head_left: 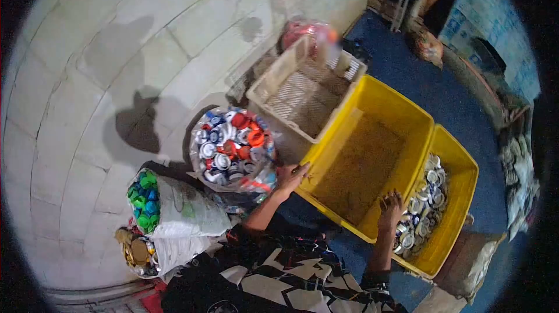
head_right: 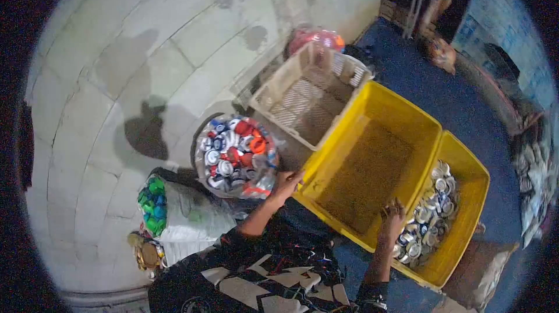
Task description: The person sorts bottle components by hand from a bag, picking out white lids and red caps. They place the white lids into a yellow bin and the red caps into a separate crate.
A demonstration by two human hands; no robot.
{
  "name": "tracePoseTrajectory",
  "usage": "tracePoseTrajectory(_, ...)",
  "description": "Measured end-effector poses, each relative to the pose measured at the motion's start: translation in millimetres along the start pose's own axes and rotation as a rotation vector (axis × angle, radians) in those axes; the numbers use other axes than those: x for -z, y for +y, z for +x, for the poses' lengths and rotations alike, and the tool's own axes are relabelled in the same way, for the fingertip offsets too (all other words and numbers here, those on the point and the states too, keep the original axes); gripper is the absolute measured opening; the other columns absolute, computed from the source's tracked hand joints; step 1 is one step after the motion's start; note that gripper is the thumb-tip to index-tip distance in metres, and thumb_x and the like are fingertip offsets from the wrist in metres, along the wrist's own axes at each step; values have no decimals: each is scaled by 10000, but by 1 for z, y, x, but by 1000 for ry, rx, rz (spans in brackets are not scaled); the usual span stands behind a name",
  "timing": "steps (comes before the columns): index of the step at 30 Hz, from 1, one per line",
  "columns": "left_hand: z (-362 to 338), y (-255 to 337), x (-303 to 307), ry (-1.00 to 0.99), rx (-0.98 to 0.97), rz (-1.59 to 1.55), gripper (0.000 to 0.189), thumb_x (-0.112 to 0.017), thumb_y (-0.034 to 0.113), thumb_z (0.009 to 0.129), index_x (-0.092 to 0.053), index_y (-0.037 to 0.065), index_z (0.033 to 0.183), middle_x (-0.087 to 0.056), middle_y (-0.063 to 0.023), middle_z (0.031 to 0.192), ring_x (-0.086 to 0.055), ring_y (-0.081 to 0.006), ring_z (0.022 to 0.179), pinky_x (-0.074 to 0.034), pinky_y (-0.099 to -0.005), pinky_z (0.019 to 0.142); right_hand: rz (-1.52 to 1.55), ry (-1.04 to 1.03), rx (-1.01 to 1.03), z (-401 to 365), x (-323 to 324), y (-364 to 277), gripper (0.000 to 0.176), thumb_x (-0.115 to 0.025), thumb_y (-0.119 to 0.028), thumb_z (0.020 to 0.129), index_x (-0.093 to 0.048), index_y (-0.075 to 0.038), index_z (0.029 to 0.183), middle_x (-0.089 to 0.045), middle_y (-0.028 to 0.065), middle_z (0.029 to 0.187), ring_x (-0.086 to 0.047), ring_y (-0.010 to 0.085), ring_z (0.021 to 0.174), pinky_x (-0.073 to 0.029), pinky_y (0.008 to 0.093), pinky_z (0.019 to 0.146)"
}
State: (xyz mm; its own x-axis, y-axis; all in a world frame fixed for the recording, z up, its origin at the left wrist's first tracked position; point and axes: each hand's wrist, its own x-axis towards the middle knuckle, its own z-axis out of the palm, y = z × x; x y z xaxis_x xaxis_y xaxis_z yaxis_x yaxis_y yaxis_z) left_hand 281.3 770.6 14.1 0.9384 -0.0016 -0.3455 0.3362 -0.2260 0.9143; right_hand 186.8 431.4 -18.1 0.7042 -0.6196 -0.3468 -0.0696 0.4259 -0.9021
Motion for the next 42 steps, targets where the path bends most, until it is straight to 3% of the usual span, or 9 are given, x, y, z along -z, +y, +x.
tracePoseTrajectory(5,3,-44,125,89,-91,88,398,-642,379,880,-665,-14,933,-681,-133,797,-651,-183,746,-479,-336,652,-346,-176,239,-4,-124,54,293,-599,-90,910,-557,14,1180,-612,106,984,-582,170,808,-493,307,682)
tracePoseTrajectory(11,4,-93,227,252,-75,199,344,-690,309,840,-658,-15,950,-676,-151,802,-665,-226,758,-507,-341,709,-1079,-652,385,-98,-305,117,293,-585,-47,848,-635,-67,1136,-655,154,1106,-652,300,961,-529,361,757)
tracePoseTrajectory(13,2,-86,249,226,-138,249,337,-704,302,834,-655,-16,933,-688,-146,829,-675,-238,769,-515,-341,704,-1121,-876,682,-93,-337,158,335,-538,-42,841,-625,-92,1160,-633,174,1152,-635,361,975,-523,379,784)
tracePoseTrajectory(17,16,-105,264,175,-147,255,303,-730,264,817,-654,-5,931,-696,-145,872,-685,-249,805,-523,-343,722,-1412,-897,870,-91,-388,190,406,-494,-70,826,-610,-144,1208,-612,119,1223,-554,355,1123,-452,458,922)
tracePoseTrajectory(20,17,-101,270,142,-172,204,277,-730,226,803,-650,3,947,-691,-159,901,-680,-288,839,-519,-380,771,-1599,-925,930,-80,-401,206,437,-506,-113,815,-605,-204,1231,-595,44,1267,-442,335,1257,-355,567,990)
tracePoseTrajectory(23,27,-114,275,186,-412,361,250,-703,156,793,-633,14,986,-675,-165,919,-665,-329,842,-519,-402,752,-1605,-956,1169,-60,-392,227,341,-486,-165,837,-604,-93,1149,-589,108,1219,-427,376,1261,-413,529,925)
tracePoseTrajectory(29,60,-96,284,217,-481,606,319,-704,48,738,-598,24,1038,-653,-173,934,-636,-363,908,-500,-440,776,-1245,-917,946,-61,-382,202,267,-570,-121,776,-649,-75,1028,-645,134,1005,-570,369,1003,-462,461,825)
tracePoseTrajectory(36,87,-68,268,89,-464,992,467,-756,149,718,-540,25,1114,-592,-180,1089,-613,-375,942,-493,-467,780,-837,-694,1049,-114,-346,146,232,-662,-100,737,-634,-61,964,-620,168,851,-575,397,784,-458,475,685)
tracePoseTrajectory(42,98,-105,256,250,-602,1204,365,-619,47,724,-560,4,1082,-552,-164,1031,-518,-341,1047,-424,-456,898,-1032,-695,833,-156,-307,136,175,-676,-82,726,-647,-63,898,-617,137,820,-572,369,788,-463,451,698)
